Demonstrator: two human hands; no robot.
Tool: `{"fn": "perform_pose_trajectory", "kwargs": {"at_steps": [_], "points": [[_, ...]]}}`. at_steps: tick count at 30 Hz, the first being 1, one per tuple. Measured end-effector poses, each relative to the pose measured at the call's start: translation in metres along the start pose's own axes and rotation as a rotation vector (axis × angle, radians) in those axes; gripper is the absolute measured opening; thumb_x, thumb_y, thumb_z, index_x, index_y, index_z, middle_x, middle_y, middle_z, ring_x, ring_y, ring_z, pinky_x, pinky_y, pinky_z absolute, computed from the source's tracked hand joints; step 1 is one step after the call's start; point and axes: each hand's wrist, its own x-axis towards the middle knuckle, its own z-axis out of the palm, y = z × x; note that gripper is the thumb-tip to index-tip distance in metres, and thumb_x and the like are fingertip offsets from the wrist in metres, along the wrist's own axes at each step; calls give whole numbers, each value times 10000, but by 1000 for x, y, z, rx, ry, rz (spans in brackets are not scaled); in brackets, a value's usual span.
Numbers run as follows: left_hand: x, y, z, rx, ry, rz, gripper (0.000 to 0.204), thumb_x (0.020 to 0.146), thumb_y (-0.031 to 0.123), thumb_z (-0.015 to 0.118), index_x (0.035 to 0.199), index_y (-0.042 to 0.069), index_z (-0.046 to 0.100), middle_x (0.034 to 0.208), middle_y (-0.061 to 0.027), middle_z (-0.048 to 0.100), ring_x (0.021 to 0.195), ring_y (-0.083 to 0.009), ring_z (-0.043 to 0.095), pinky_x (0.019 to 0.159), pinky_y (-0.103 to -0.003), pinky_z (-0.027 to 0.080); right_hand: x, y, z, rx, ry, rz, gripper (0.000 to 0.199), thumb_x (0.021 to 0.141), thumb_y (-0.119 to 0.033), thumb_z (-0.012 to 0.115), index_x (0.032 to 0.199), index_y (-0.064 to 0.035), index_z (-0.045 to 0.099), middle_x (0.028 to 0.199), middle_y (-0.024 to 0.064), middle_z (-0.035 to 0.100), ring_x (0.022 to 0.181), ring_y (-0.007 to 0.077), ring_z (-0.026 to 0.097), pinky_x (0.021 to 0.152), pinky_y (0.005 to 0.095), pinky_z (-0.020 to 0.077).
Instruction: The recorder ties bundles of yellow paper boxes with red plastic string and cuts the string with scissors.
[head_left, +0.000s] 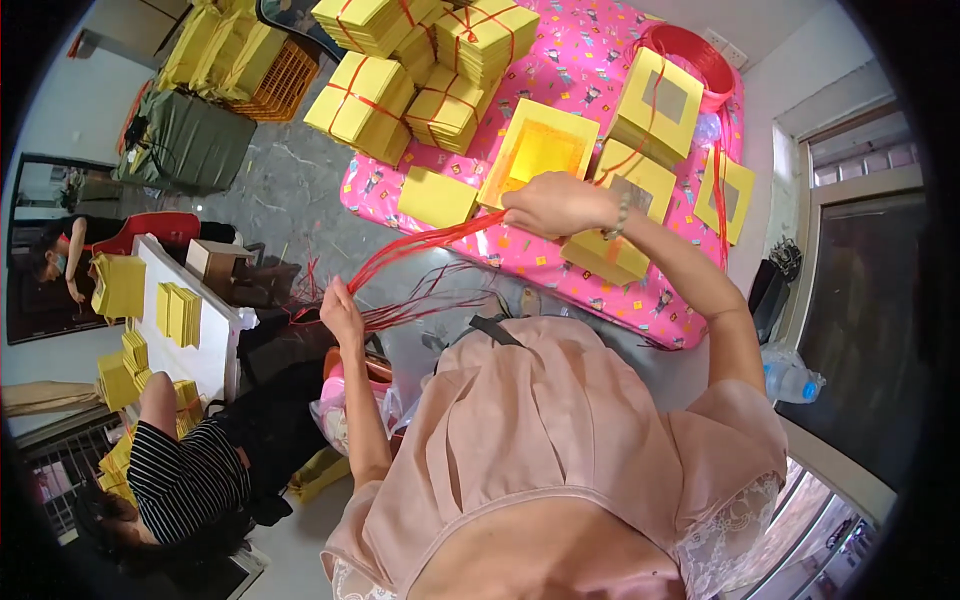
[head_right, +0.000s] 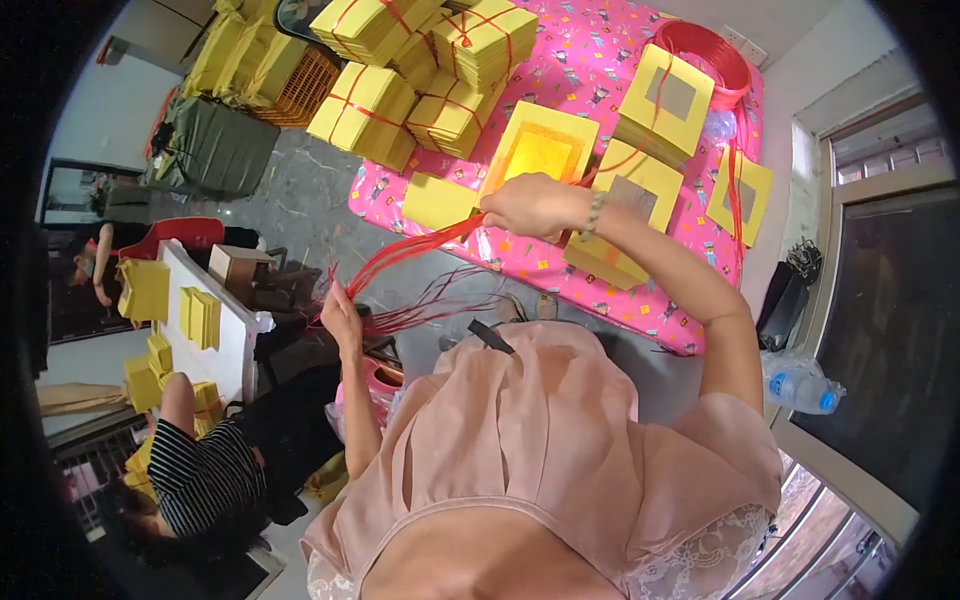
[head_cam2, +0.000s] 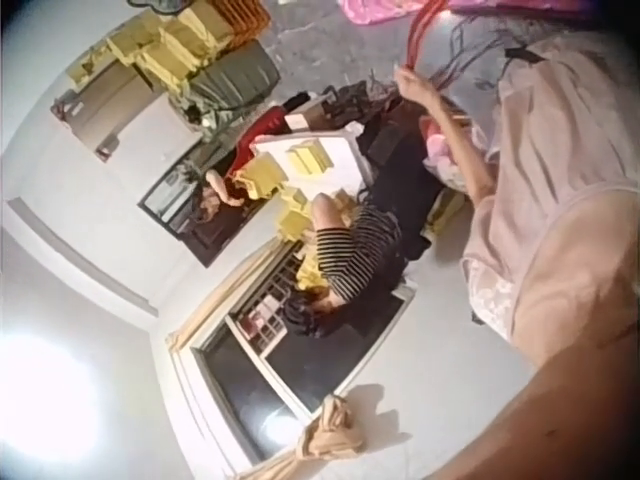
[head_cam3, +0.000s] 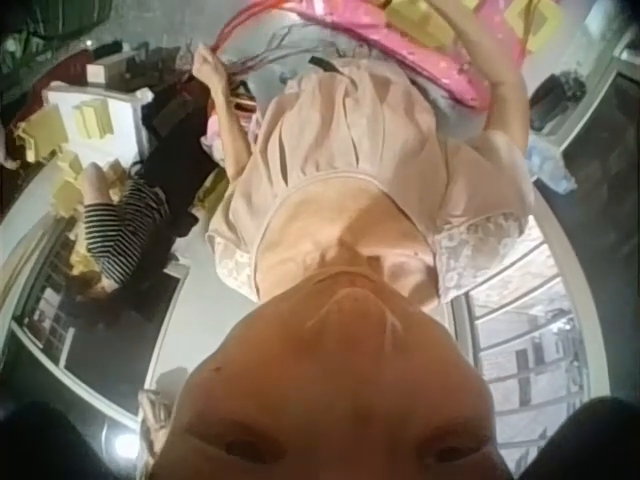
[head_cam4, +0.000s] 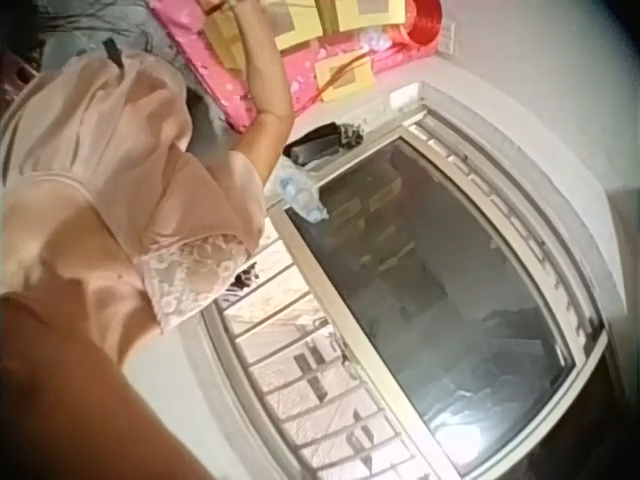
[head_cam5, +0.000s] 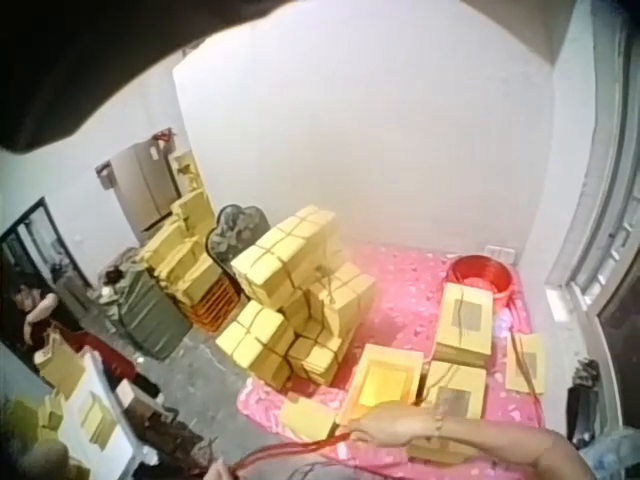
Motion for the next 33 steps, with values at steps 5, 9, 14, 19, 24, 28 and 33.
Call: {"fn": "perform_pose_trajectory", "kwargs": {"at_steps": [5, 9, 14, 19, 24, 28, 33], "points": [[-7, 120, 34, -316, -25, 430, 323, 944, 204, 338, 955, -19, 571, 949, -165, 571, 836, -267, 553, 744, -347, 425, 37, -32, 20, -97, 19, 0, 261, 891, -278, 452, 900, -37, 554, 698, 179, 589, 712, 355, 588, 605, 446, 430], [-23, 146, 55, -554, -463, 233, 424, 950, 285, 378, 681, -13, 513, 587, -51, 495, 554, -106, 455, 497, -287, 352, 52, -45, 20, -155, 77, -99, 263, 883, -265, 474, 900, -15, 550, 712, 172, 604, 709, 352, 591, 617, 441, 436], [-13, 109, 43, -463, -154, 276, 432, 911, 247, 500, 575, -22, 461, 495, -3, 319, 495, -64, 307, 425, -289, 268, 19, -12, 0, -47, -51, -34, 265, 884, -267, 462, 880, -10, 524, 739, 201, 588, 725, 373, 574, 631, 456, 432], [2, 79, 35, -39, -237, 355, 375, 930, 230, 439, 643, 9, 537, 570, -72, 523, 539, -186, 487, 525, -311, 372, 3, -2, -7, -101, -94, 51, 298, 890, -282, 469, 945, 1, 546, 810, 191, 608, 822, 355, 592, 722, 441, 448], [11, 154, 45, -239, -248, 792, 342, 946, 289, 360, 994, 12, 555, 984, -125, 597, 902, -250, 552, 826, -319, 406, 20, -16, 10, -290, -29, 8, 140, 818, -143, 493, 862, -15, 527, 711, 171, 594, 694, 348, 597, 608, 437, 460], [-10, 200, 52, -715, -695, 543, 406, 963, 355, 315, 996, 28, 554, 810, -51, 569, 722, -165, 518, 659, -264, 409, 28, -24, 11, -380, -88, -33, 174, 807, -129, 497, 933, -25, 559, 762, 163, 614, 744, 328, 610, 629, 405, 482], [-1, 200, 49, -818, -1286, 74, 411, 956, 421, 342, 956, 70, 557, 635, 63, 357, 526, -37, 262, 450, -200, 201, 16, -13, 9, -52, 40, -73, 213, 846, -200, 496, 868, -3, 575, 798, 183, 616, 789, 341, 605, 665, 421, 469]]}}
